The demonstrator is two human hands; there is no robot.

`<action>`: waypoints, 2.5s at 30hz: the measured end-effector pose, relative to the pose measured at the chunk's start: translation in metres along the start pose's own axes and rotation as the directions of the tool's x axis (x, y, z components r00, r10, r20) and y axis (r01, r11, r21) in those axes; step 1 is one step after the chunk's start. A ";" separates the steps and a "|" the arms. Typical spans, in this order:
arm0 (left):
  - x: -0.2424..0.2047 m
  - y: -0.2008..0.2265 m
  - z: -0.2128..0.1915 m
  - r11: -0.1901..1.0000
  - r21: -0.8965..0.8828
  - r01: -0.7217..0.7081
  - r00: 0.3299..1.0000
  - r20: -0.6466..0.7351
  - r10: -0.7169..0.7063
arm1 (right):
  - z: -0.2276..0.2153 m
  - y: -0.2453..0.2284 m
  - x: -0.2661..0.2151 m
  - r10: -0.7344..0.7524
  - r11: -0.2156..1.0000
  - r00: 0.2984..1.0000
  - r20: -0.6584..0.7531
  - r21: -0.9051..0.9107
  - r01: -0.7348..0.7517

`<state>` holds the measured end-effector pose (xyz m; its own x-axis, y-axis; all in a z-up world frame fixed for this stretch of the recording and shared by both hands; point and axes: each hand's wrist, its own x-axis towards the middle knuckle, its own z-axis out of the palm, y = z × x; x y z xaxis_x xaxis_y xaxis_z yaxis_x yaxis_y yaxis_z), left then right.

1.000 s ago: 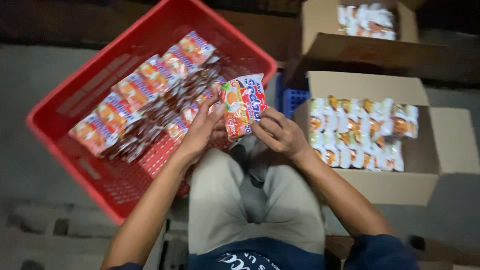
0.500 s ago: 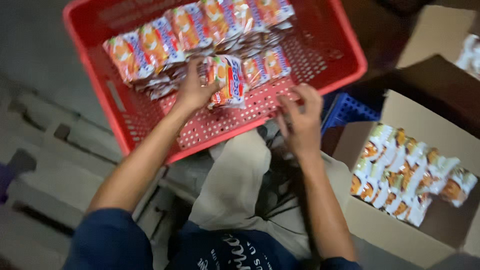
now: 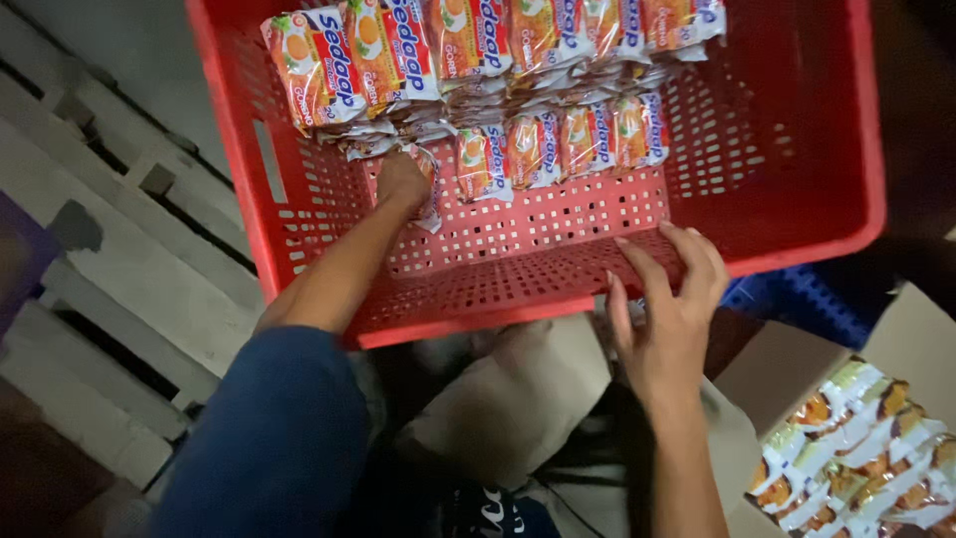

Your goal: The person transfers packets of instant noodles from a cardboard box into a red plastic basket. They repeatedly pick up packets from the box and place them into the basket, arranging them in rows.

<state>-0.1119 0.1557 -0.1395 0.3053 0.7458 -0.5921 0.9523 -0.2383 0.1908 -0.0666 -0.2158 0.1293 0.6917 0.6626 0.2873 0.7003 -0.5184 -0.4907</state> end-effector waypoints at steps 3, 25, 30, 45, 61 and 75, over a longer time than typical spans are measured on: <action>0.023 -0.009 0.014 1.000 -0.020 -0.010 1.000 -0.028 0.010 | -0.004 -0.002 0.002 0.022 1.000 0.999 0.031 -0.018 -0.021; 0.014 -0.024 0.075 0.833 -0.425 -0.353 0.928 -0.274 0.253 | -0.001 -0.005 0.011 0.164 0.987 0.969 0.185 -0.035 -0.160; 0.005 0.004 0.078 0.894 -0.419 -0.157 0.987 -0.047 0.151 | 0.003 -0.008 0.008 0.164 0.986 0.962 0.219 -0.071 -0.152; 0.019 0.019 0.103 0.929 -0.363 -0.078 0.985 -0.173 0.015 | 0.007 0.002 0.003 0.198 0.978 0.955 0.222 -0.115 -0.176; -0.077 0.123 0.095 0.908 -0.353 -0.226 0.963 0.061 0.263 | -0.109 0.026 -0.137 0.279 0.947 0.942 -0.186 -0.110 -0.302; -0.303 0.180 -0.070 0.599 -0.280 -0.750 0.572 0.180 0.800 | -0.187 0.121 -0.357 0.729 0.529 0.461 -0.505 -0.011 -0.848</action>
<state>-0.0330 -0.0695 0.1285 0.9368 0.1238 -0.3271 0.3413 -0.5277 0.7779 -0.1959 -0.6161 0.1212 0.9190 -0.3454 0.1900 -0.2144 -0.8424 -0.4944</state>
